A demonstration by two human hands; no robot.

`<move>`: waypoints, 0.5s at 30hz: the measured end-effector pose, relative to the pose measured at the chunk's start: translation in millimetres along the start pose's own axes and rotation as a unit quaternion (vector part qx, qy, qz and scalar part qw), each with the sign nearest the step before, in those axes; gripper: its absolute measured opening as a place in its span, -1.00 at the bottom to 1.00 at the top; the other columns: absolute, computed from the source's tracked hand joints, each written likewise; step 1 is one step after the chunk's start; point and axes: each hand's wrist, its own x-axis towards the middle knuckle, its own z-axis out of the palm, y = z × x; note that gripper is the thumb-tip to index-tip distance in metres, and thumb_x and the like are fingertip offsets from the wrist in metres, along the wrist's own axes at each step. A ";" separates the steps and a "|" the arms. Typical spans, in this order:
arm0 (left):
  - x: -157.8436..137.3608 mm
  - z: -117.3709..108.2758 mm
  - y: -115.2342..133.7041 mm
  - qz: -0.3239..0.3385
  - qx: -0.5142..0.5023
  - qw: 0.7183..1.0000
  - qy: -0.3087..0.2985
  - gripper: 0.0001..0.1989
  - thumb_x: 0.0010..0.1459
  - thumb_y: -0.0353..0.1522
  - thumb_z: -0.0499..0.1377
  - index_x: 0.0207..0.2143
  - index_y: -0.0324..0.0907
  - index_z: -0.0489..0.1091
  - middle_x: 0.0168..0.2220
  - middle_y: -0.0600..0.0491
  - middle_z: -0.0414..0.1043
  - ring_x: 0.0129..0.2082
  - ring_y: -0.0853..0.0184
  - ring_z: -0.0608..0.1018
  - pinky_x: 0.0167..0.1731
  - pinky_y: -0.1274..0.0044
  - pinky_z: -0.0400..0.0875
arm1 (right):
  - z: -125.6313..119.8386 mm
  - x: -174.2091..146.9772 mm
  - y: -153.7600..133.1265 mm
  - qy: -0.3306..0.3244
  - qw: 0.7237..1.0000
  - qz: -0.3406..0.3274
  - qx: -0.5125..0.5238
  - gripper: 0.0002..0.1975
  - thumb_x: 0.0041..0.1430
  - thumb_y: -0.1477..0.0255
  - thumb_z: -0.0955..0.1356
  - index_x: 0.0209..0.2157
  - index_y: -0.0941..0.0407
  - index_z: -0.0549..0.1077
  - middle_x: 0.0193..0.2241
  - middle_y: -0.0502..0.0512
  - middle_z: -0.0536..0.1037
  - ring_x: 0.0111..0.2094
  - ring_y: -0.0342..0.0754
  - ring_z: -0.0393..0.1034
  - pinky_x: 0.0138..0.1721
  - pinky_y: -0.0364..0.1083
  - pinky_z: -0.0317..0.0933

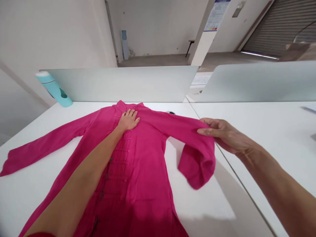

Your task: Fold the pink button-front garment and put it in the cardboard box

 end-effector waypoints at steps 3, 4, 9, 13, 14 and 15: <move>1.1 -0.8 0.0 -0.005 -0.006 1.000 -0.007 -0.28 0.45 -0.09 -0.25 0.50 -0.29 0.01 0.53 -0.13 -0.08 0.53 0.02 -0.02 0.47 0.14 -0.10 | -24.9 4.0 -7.2 0.054 0.998 0.025 -0.036 -0.38 -0.35 0.16 0.70 -0.16 -0.05 0.63 -0.27 0.26 0.63 -0.41 0.04 0.49 -0.42 0.01 0.37; 1.3 -1.1 0.2 -0.005 -0.007 1.000 -0.007 -0.28 0.45 -0.09 -0.25 0.50 -0.29 0.01 0.53 -0.13 -0.08 0.53 0.03 -0.02 0.47 0.14 -0.10 | -34.2 5.4 -8.3 0.065 0.995 0.045 -0.060 -0.27 -0.39 0.17 0.70 -0.05 -0.08 0.61 -0.21 0.29 0.64 -0.35 0.09 0.52 -0.37 0.05 0.39; 0.8 -3.2 1.6 0.000 -0.001 1.000 -0.004 -0.28 0.45 -0.10 -0.25 0.49 -0.29 0.02 0.53 -0.14 -0.06 0.53 0.02 -0.01 0.46 0.14 -0.07 | -78.7 5.3 -11.6 0.147 0.966 0.078 -0.200 -0.16 -0.54 0.02 0.68 -0.06 -0.09 0.62 -0.15 0.33 0.64 -0.29 0.13 0.49 -0.37 0.08 0.34; 0.1 -4.0 1.6 0.002 0.009 1.000 0.004 -0.30 0.45 -0.10 -0.22 0.48 -0.29 0.05 0.52 -0.14 -0.02 0.52 0.02 0.02 0.45 0.15 -0.03 | -107.2 1.7 -2.2 0.196 0.938 0.027 -0.286 -0.26 -0.19 -0.16 0.54 0.01 -0.08 0.59 -0.15 0.35 0.64 -0.49 0.00 0.34 -0.53 0.05 0.19; 0.1 -3.8 1.3 0.001 0.009 1.000 0.005 -0.30 0.45 -0.11 -0.22 0.48 -0.28 0.05 0.52 -0.14 -0.02 0.52 0.02 0.02 0.45 0.15 -0.03 | -113.1 2.9 4.4 0.207 0.918 0.012 -0.338 -0.35 -0.03 -0.15 0.47 0.01 -0.07 0.59 -0.17 0.33 0.64 -0.52 -0.01 0.33 -0.53 0.04 0.21; 0.1 -3.4 0.7 0.002 0.010 1.000 0.005 -0.30 0.46 -0.11 -0.22 0.48 -0.28 0.05 0.52 -0.13 -0.02 0.52 0.02 0.02 0.45 0.15 -0.04 | -118.1 5.3 12.5 0.220 0.885 0.000 -0.411 -0.47 0.11 -0.09 0.40 -0.02 -0.05 0.60 -0.20 0.31 0.64 -0.52 -0.01 0.35 -0.49 0.04 0.26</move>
